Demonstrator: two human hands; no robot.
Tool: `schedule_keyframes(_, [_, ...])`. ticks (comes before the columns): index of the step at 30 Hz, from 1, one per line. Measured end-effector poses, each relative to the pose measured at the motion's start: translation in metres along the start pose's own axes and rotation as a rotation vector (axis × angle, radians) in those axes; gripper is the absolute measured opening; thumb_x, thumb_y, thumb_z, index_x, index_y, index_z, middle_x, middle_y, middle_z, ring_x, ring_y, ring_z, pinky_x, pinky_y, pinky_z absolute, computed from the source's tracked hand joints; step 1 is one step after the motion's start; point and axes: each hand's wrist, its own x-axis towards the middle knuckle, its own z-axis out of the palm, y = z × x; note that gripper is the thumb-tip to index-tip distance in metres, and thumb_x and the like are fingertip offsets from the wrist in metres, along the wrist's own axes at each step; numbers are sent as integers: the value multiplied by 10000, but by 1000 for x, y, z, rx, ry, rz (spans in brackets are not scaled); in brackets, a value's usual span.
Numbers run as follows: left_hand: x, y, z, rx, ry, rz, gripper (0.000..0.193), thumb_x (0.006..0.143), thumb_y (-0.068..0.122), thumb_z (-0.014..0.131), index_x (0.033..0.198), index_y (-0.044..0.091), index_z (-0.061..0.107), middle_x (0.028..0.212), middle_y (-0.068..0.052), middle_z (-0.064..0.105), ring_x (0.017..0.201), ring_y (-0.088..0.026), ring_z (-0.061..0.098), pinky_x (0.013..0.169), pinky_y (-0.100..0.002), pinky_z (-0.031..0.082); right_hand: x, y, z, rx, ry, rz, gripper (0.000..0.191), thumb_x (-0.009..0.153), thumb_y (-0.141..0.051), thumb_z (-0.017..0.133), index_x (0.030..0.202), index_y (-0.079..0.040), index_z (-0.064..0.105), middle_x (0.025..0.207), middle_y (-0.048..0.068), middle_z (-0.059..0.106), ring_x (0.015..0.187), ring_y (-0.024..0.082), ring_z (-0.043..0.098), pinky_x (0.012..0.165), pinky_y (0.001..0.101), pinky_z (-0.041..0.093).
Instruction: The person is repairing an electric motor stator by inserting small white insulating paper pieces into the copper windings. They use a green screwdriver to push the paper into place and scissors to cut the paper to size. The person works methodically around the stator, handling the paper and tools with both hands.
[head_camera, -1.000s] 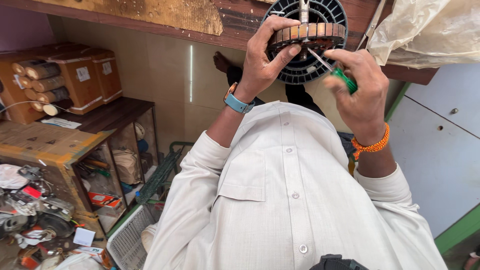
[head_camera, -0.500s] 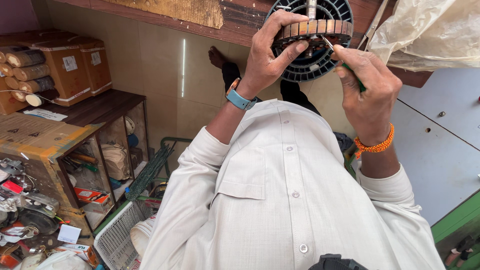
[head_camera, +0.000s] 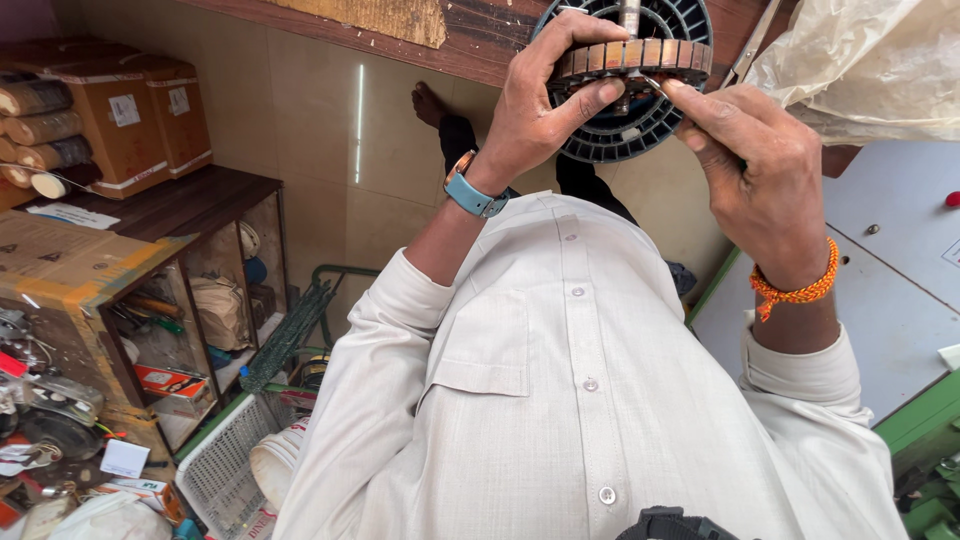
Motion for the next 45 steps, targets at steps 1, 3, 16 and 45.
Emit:
schedule_keyframes(1, [0,-1,0,-15,5,3,361,1028,310,755,1298,103,634,1156,-14,667,1040,-133,702,945,-277,575,0,-1,1,-2,-1,13,368,1014,94,697,1366,-11,684,1035,166,684,889,261,670,781,357,539])
schedule_keyframes(3, [-2,-3,0,-32,2,-23,358,1030,306,755,1305,113,632,1185,-17,651,1070,-140,687,964,-285,572,-2,-3,5,-6,4,29,349,1045,84,698,1373,-35,685,1071,156,702,901,234,689,784,322,552])
schedule_keyframes(16, [-9,4,-14,75,-40,93,331,1045,203,737,1344,113,625,1306,-46,647,1207,-213,607,1091,-350,493,-13,-48,43,-459,34,123,464,988,34,711,1432,-95,673,1051,53,713,755,193,682,626,343,527])
schedule_keyframes(45, [12,50,-6,388,-100,49,271,960,62,676,1231,55,663,1151,-89,715,1017,-236,715,850,-313,581,-102,37,46,236,348,382,221,1124,-55,645,1328,26,671,1120,125,764,841,140,664,776,269,525])
